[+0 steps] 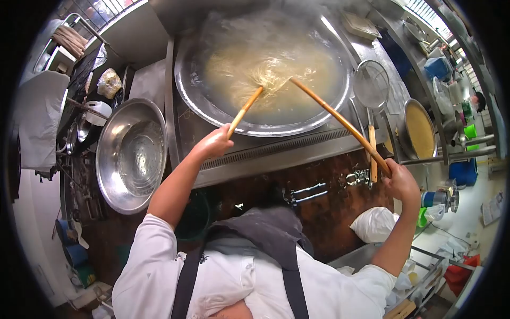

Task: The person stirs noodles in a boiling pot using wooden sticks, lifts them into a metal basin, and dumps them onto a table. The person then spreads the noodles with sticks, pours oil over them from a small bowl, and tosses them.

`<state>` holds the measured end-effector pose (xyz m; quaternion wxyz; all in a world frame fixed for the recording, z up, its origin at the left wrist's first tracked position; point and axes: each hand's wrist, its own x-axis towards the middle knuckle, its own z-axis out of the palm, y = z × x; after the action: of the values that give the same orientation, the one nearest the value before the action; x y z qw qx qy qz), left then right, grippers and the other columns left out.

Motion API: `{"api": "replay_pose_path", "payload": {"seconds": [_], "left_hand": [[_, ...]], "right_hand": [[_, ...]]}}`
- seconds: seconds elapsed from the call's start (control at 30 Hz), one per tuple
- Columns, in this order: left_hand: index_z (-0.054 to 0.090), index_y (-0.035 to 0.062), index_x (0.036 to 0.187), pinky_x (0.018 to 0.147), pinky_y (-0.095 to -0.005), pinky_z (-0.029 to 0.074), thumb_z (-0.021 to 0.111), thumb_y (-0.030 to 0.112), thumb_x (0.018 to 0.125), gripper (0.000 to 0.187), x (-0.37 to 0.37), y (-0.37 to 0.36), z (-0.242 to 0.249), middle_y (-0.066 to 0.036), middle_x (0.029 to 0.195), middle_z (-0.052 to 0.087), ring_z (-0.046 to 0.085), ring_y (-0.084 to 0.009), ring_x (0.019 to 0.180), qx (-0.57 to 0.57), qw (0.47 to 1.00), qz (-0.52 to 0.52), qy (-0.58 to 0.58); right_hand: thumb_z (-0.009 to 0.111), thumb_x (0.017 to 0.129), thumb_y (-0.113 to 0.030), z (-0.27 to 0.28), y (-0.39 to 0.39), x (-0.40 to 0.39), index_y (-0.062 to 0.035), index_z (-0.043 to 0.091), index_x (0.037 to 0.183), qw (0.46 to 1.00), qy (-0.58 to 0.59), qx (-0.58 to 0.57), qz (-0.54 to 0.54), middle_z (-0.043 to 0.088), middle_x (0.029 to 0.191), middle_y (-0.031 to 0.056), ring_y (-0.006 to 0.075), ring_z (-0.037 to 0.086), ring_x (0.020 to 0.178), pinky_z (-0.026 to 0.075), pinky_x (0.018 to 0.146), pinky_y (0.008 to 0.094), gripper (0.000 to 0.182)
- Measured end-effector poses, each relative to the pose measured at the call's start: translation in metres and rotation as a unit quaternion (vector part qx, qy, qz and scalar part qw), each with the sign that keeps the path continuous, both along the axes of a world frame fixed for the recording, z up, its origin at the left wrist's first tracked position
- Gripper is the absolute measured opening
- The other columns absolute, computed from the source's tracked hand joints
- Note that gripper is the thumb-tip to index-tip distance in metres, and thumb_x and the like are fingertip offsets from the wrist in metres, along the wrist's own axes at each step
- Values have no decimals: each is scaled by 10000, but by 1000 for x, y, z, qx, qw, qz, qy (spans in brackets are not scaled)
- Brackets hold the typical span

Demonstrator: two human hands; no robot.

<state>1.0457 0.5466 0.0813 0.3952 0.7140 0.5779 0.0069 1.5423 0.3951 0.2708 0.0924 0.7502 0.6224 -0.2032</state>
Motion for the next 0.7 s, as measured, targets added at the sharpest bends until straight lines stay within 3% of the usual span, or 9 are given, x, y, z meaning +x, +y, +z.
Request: {"api": "replay_pose_path", "payload": {"seconds": [0.07, 0.2, 0.3, 0.37, 0.5, 0.57, 0.6, 0.63, 0.7], "left_hand": [[451, -35, 1165, 704, -515, 494, 548, 101, 886, 325, 26, 5, 19, -277, 849, 659, 666, -442, 801, -30, 1000, -5, -7], [496, 19, 1207, 683, -463, 493, 618, 127, 876, 369, 29, 9, 24, -238, 896, 665, 675, -344, 821, -98, 990, 43, -89], [453, 83, 1445, 873, -407, 506, 715, 175, 853, 654, -32, 4, -24, -169, 1116, 666, 650, -285, 1001, -38, 992, 5, -119], [457, 76, 1447, 887, -378, 500, 728, 166, 849, 663, -92, -28, -1, -157, 1113, 651, 625, -229, 1010, -17, 990, -17, -139], [444, 106, 1461, 534, -296, 442, 726, 90, 836, 686, -201, -138, 48, -18, 810, 566, 503, -111, 607, -91, 979, 64, -173], [418, 143, 1482, 453, -267, 402, 727, 99, 832, 721, -231, -204, 74, -19, 782, 557, 481, -98, 516, -145, 964, 162, -150], [415, 144, 1487, 453, -267, 402, 720, 102, 830, 725, -243, -232, 78, -7, 751, 537, 488, -101, 522, -135, 963, 180, -149], [410, 148, 1494, 452, -270, 398, 708, 87, 828, 732, -254, -259, 76, -4, 746, 534, 479, -101, 517, -110, 958, 188, -185], [388, 85, 1504, 441, -248, 366, 738, 94, 774, 809, -267, -301, 81, -1, 808, 539, 449, -89, 508, -126, 936, 265, -193]], "right_hand": [[647, 793, -21, -2, -8, 6, -24, 522, 1069, 1000, 18, 22, -14, 625, 909, 267, 489, 572, 920, 458, 772, 514, 303], [636, 794, -37, -21, -16, 12, -19, 506, 1067, 998, 23, 50, -4, 613, 910, 278, 493, 566, 921, 453, 775, 508, 303], [634, 807, -60, -33, -21, 8, -22, 507, 1087, 999, 14, 43, -7, 604, 904, 278, 490, 563, 910, 456, 773, 487, 310], [638, 809, -57, -45, -25, -9, -14, 500, 1074, 999, 25, 46, -8, 614, 897, 277, 494, 575, 915, 460, 762, 513, 303], [689, 861, -111, -117, -17, -37, -25, 475, 1111, 997, 57, 43, 24, 623, 937, 289, 499, 589, 943, 477, 775, 512, 340], [683, 879, -135, -167, 0, -66, -30, 476, 1116, 994, 87, 53, 35, 634, 981, 271, 481, 603, 957, 466, 776, 523, 331], [671, 887, -146, -185, 9, -88, -16, 486, 1138, 981, 187, 36, -28, 631, 1006, 266, 472, 602, 986, 469, 816, 516, 339], [667, 881, -156, -204, 18, -110, 2, 488, 1148, 987, 128, 85, 53, 619, 1017, 266, 474, 584, 1001, 466, 852, 504, 358], [667, 873, -191, -219, 40, -159, 12, 500, 1122, 985, 145, 65, 62, 612, 1052, 280, 471, 571, 1021, 459, 871, 495, 363]]}}
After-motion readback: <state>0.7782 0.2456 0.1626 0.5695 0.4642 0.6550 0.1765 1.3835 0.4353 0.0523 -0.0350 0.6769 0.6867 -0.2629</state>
